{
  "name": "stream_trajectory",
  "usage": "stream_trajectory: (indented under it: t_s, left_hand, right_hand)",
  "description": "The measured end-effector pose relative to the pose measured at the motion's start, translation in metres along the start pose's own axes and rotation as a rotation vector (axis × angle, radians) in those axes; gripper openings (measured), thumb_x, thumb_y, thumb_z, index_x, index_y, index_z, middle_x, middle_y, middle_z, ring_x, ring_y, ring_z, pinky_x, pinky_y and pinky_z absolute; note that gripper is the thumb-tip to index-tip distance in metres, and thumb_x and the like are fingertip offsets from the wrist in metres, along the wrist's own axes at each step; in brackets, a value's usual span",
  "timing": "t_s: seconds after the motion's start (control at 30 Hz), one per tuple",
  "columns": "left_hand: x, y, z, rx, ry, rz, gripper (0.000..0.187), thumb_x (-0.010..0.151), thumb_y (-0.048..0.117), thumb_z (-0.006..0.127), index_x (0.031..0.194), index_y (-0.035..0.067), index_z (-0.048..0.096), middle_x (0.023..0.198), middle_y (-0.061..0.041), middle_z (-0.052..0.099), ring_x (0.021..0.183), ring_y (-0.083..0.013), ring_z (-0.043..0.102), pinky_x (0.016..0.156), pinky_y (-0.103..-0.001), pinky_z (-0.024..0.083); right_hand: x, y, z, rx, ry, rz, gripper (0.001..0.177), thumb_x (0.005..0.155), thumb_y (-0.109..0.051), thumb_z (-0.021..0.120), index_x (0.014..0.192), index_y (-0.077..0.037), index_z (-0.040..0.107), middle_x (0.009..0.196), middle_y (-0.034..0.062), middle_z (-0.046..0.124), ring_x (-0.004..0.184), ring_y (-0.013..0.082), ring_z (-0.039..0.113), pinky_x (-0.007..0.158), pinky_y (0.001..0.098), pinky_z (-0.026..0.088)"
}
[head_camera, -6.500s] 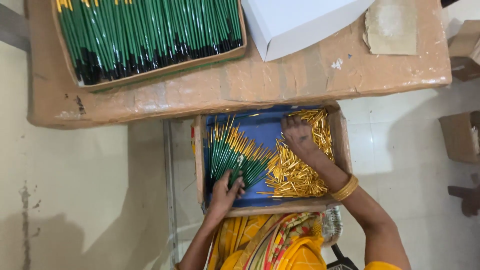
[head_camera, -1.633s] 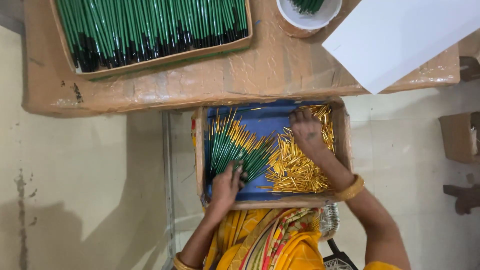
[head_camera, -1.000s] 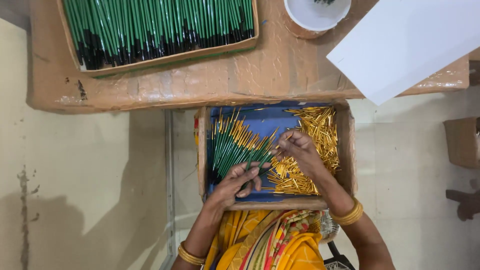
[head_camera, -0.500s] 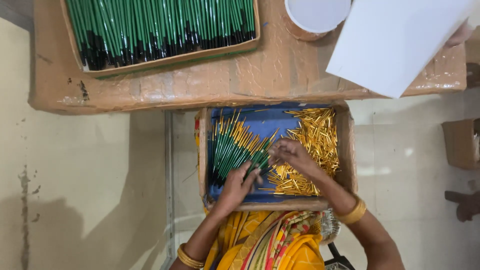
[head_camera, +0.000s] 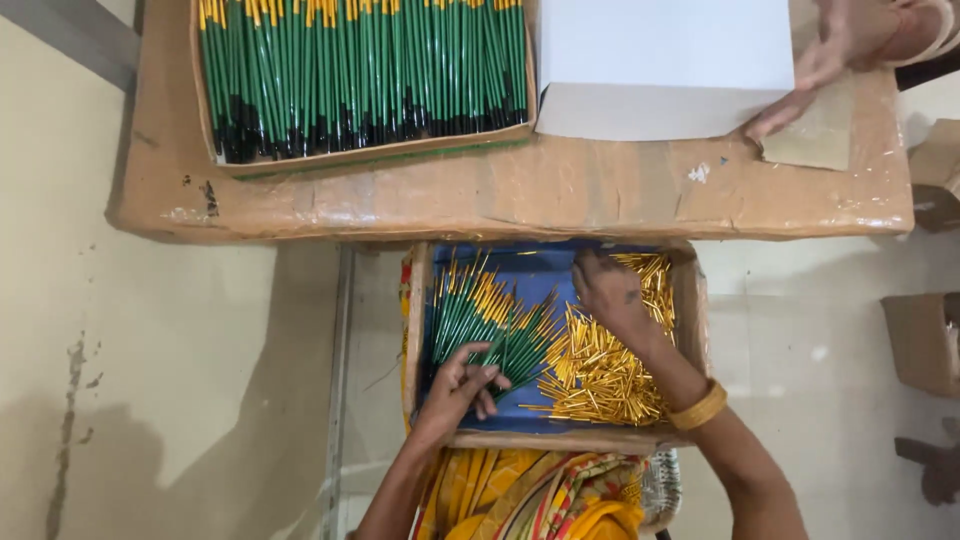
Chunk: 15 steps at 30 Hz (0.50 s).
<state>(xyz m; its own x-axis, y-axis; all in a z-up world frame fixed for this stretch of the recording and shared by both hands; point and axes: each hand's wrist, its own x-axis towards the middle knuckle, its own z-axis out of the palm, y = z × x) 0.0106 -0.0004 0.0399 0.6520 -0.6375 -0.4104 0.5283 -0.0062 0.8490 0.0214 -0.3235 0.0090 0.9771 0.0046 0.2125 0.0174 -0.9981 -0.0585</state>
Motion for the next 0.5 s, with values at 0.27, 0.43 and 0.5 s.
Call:
stream_trajectory:
  t_s: [0.27, 0.43, 0.5]
  left_hand:
    - [0.012, 0.026, 0.028, -0.39, -0.207, -0.13, 0.037, 0.103, 0.019, 0.059, 0.129, -0.007, 0.057, 0.101, -0.01, 0.077, 0.053, -0.0064, 0.058, 0.036, -0.02, 0.036]
    - [0.008, 0.028, 0.027, -0.449, -0.334, -0.128, 0.031, 0.109, 0.021, 0.056, 0.128, -0.004, 0.058, 0.077, -0.012, 0.069, 0.038, 0.0007, 0.038, 0.035, -0.014, 0.029]
    - [0.01, 0.019, 0.023, -0.615, -0.401, -0.165, 0.028, 0.11, 0.017, 0.056, 0.129, -0.003, 0.059, 0.071, -0.009, 0.062, 0.039, -0.0002, 0.033, 0.036, -0.015, 0.026]
  right_hand:
    - [-0.038, -0.047, -0.038, 1.735, -0.145, 0.544, 0.014, 0.102, -0.016, 0.065, 0.104, -0.002, 0.066, 0.091, 0.01, 0.074, 0.08, 0.0146, 0.073, 0.066, 0.0286, 0.062]
    - [-0.046, -0.047, -0.036, 1.948, -0.202, 0.598, 0.011, 0.102, -0.015, 0.064, 0.103, -0.003, 0.062, 0.094, 0.0125, 0.075, 0.08, 0.0178, 0.074, 0.063, 0.0291, 0.061]
    - [-0.046, -0.044, -0.038, 1.89, -0.24, 0.517, 0.011, 0.101, -0.014, 0.065, 0.1, -0.003, 0.063, 0.093, 0.0135, 0.075, 0.079, 0.0184, 0.075, 0.063, 0.0298, 0.063]
